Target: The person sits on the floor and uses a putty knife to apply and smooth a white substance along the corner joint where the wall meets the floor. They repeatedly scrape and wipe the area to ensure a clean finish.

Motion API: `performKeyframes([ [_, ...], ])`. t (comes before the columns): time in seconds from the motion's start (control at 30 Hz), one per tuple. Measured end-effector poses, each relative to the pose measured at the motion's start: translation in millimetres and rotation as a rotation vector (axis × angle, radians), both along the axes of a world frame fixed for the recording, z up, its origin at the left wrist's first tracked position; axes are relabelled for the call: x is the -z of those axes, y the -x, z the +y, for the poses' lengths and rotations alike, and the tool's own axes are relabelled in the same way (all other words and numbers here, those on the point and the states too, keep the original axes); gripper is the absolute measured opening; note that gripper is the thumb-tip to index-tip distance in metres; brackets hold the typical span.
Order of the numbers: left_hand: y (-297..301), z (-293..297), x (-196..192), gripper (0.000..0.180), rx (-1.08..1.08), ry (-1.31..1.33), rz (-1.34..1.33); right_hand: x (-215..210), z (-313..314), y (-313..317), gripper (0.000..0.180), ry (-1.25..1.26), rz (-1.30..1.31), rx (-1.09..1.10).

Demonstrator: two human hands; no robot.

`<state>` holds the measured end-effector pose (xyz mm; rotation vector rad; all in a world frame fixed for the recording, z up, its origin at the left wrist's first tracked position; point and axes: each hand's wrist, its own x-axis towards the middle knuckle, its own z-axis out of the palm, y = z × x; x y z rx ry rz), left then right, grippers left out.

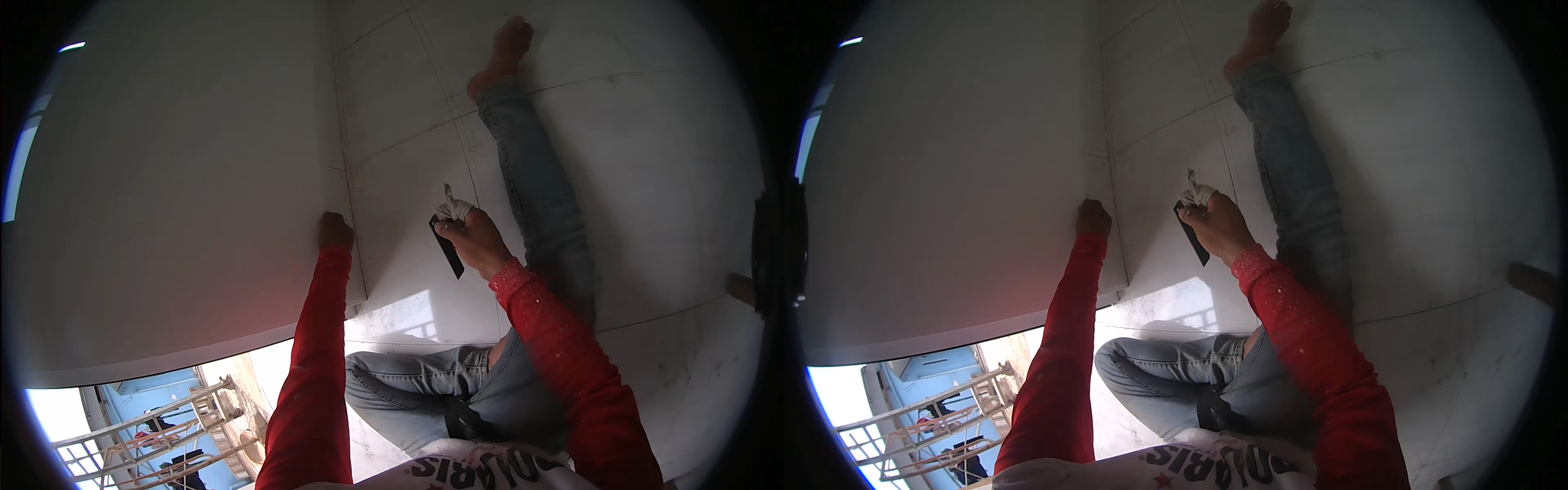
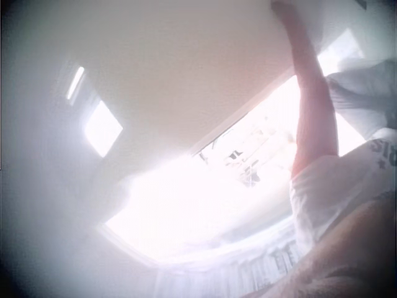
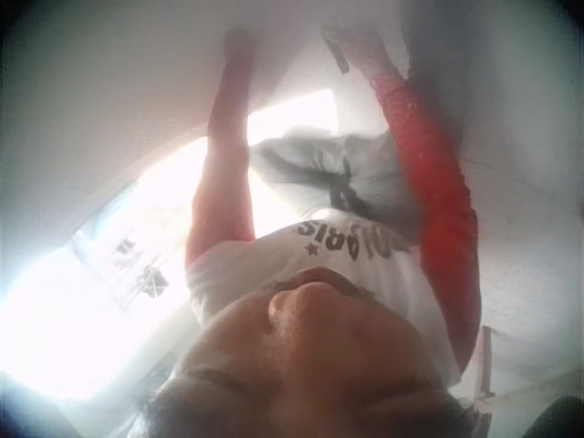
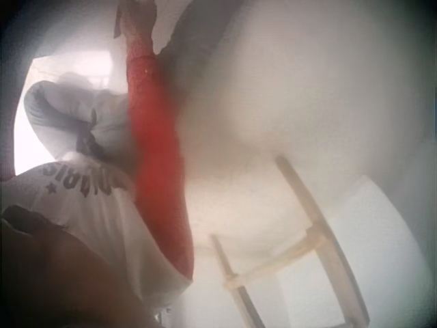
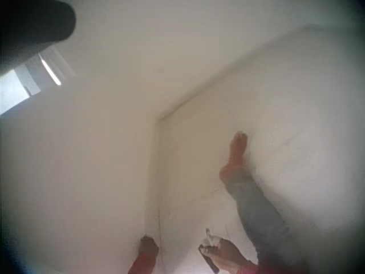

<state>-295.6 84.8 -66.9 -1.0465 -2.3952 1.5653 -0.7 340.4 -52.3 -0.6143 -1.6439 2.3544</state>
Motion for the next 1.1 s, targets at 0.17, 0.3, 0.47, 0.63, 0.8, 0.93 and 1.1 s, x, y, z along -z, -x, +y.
performKeyframes([
  [0.17, -19, 25, -13, 0.014, 0.100, 0.192, -0.173, -6, 12, -8, 0.016, 0.081, 0.024, 0.016],
  [0.3, -19, 13, -21, 0.012, 0.115, 0.170, -0.178, -22, 15, -16, 0.013, 0.137, 0.016, 0.009],
  [0.47, -20, 5, -28, 0.014, 0.152, 0.083, -0.225, -24, 16, -14, 0.010, 0.134, 0.055, 0.097],
  [0.63, -62, -4, -15, 0.013, 0.132, 0.063, -0.359, -14, 12, -8, 0.008, 0.129, 0.064, 0.063],
  [0.8, -133, 2, 1, 0.032, -0.157, -0.048, -0.919, -7, 12, -7, 0.005, 0.060, 0.010, 0.085],
  [0.93, -101, -1, -13, 0.041, 0.089, -0.255, -0.615, -24, 9, -6, 0.008, -0.009, -0.059, 0.068],
  [1.1, -78, 2, 3, 0.059, -0.078, -0.513, -0.415, -21, 7, -2, 0.003, 0.095, -0.112, -0.012],
])
